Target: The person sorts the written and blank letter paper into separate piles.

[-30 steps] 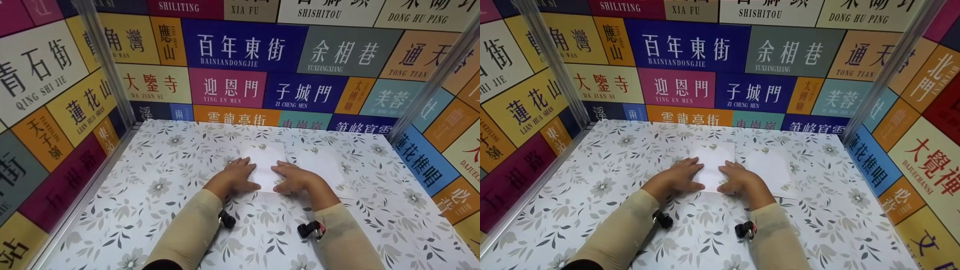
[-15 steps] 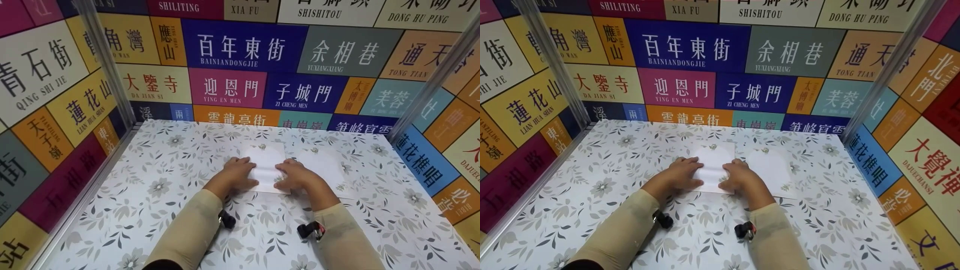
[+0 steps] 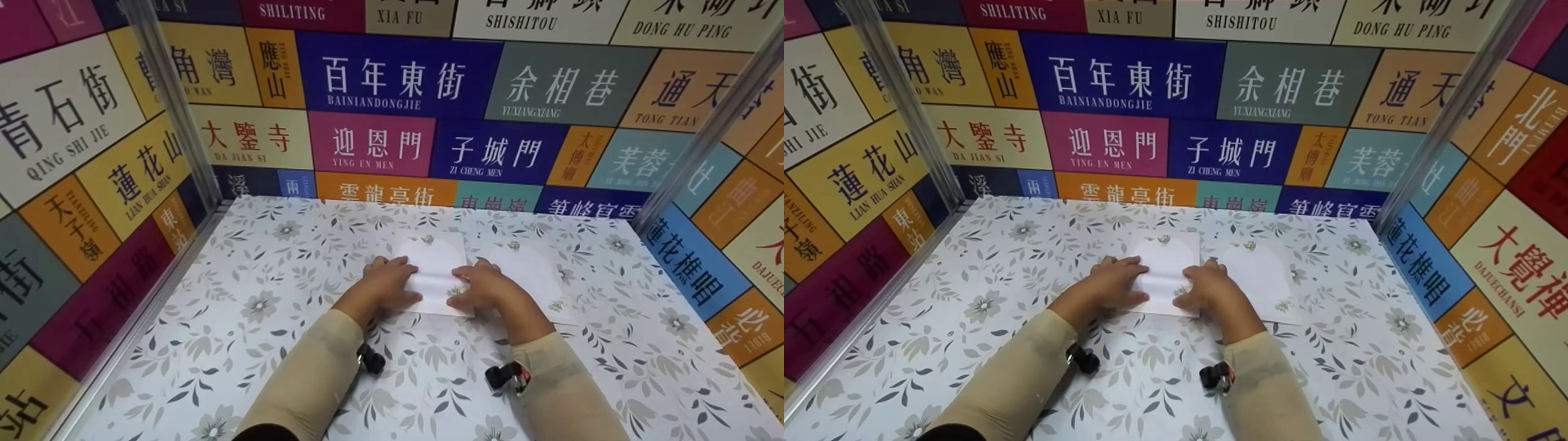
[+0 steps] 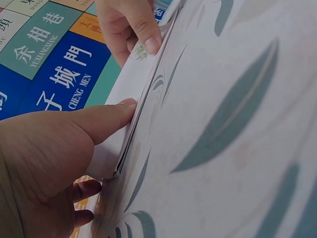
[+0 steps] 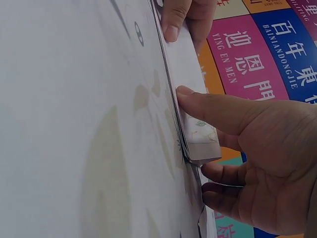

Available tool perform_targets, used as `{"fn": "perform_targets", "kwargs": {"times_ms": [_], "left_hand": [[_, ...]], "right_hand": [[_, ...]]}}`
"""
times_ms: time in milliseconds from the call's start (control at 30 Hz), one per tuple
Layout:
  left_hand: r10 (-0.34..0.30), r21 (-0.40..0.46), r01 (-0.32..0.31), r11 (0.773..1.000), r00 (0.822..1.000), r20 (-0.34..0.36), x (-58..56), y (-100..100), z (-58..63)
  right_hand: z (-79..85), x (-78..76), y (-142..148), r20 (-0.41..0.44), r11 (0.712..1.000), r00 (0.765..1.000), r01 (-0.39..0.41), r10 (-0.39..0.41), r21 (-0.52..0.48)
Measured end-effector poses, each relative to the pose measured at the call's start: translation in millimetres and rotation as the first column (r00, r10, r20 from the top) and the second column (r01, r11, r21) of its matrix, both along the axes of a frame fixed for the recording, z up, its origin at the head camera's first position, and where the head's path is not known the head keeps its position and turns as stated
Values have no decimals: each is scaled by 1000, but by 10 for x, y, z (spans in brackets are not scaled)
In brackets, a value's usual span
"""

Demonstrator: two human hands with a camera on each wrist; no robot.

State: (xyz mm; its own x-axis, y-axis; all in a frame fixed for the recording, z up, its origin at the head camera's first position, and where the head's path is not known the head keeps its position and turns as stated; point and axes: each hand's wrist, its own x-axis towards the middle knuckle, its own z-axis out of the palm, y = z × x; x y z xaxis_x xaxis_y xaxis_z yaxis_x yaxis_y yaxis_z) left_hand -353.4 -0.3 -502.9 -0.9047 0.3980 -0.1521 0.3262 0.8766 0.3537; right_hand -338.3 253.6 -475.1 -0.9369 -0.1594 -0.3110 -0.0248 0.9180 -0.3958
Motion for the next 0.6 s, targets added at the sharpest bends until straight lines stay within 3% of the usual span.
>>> {"fn": "perform_targets", "kwargs": {"times_ms": [433,600], "left_hand": [[-12,37,14,999,999,-38,-4,-10,-17],[27,100,-23,995,999,-31,-6,-9,16]], "right_hand": [[1,-18,17,-37,999,999,-17,15,-36],[12,-34,48,-54,996,999,-5,0,-91]]}}
